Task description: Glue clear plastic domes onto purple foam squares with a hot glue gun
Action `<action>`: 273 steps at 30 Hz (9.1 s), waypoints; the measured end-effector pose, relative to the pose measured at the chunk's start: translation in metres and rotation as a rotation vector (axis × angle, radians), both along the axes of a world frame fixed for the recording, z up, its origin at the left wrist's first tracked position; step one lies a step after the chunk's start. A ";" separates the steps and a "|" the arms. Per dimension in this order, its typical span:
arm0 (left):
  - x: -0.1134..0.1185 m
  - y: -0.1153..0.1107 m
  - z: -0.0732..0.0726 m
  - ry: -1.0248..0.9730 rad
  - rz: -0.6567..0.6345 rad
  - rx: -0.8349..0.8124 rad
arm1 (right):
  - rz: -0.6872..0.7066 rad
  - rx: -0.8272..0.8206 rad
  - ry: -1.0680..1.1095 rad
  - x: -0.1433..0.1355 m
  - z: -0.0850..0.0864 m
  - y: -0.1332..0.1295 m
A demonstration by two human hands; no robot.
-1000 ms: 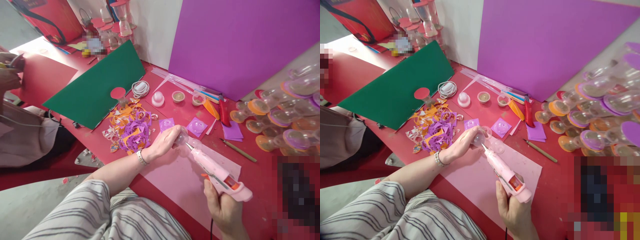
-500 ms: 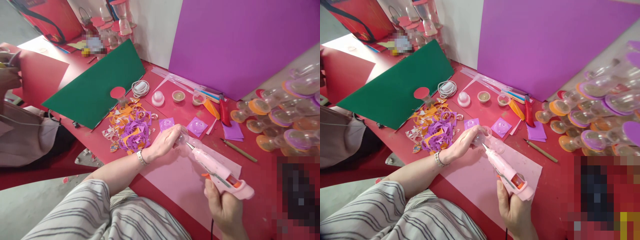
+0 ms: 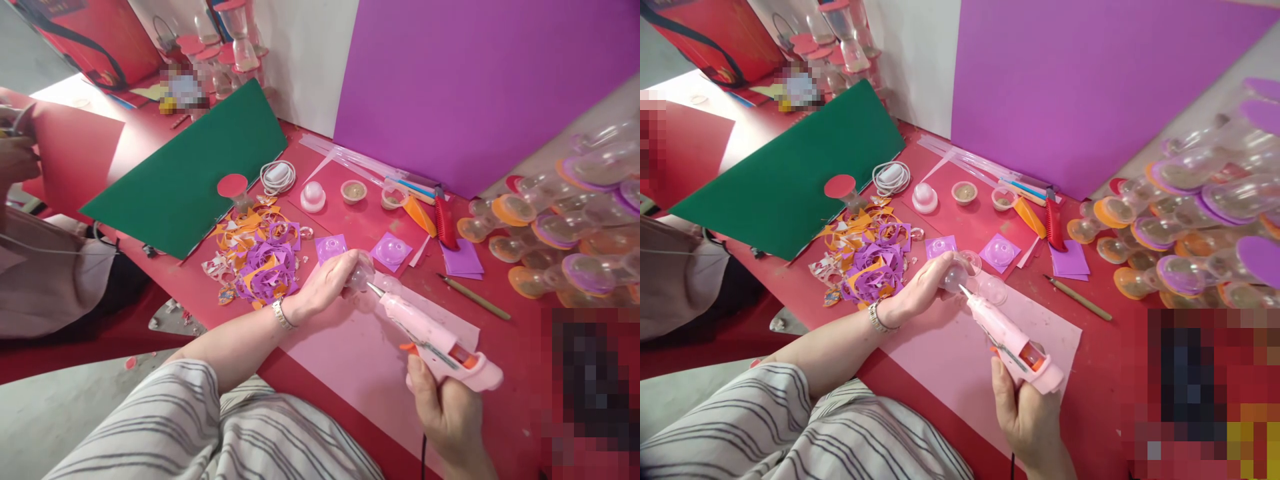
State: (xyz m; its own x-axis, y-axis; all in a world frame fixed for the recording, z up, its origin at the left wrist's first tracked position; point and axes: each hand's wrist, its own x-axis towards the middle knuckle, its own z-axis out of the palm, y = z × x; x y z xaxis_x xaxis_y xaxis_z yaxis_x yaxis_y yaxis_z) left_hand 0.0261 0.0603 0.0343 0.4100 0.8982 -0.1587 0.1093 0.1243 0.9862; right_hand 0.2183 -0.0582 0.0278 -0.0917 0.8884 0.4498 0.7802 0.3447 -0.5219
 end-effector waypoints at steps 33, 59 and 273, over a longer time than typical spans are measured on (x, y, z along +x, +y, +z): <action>0.001 0.003 0.005 0.122 0.017 0.068 | -0.081 -0.104 0.096 0.004 -0.012 -0.007; 0.000 0.008 0.003 0.084 0.022 0.155 | -0.132 -0.646 0.900 0.010 -0.020 0.013; 0.000 0.001 0.001 0.090 0.001 0.111 | -0.030 0.004 0.024 0.013 0.005 0.004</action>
State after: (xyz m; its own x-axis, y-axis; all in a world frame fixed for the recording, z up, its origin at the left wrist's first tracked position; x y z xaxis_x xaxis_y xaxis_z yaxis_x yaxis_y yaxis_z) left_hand 0.0259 0.0611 0.0358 0.3976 0.9127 -0.0947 0.1977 0.0155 0.9801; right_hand 0.2317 -0.0540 0.0329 -0.0539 0.8887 0.4553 0.7777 0.3233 -0.5391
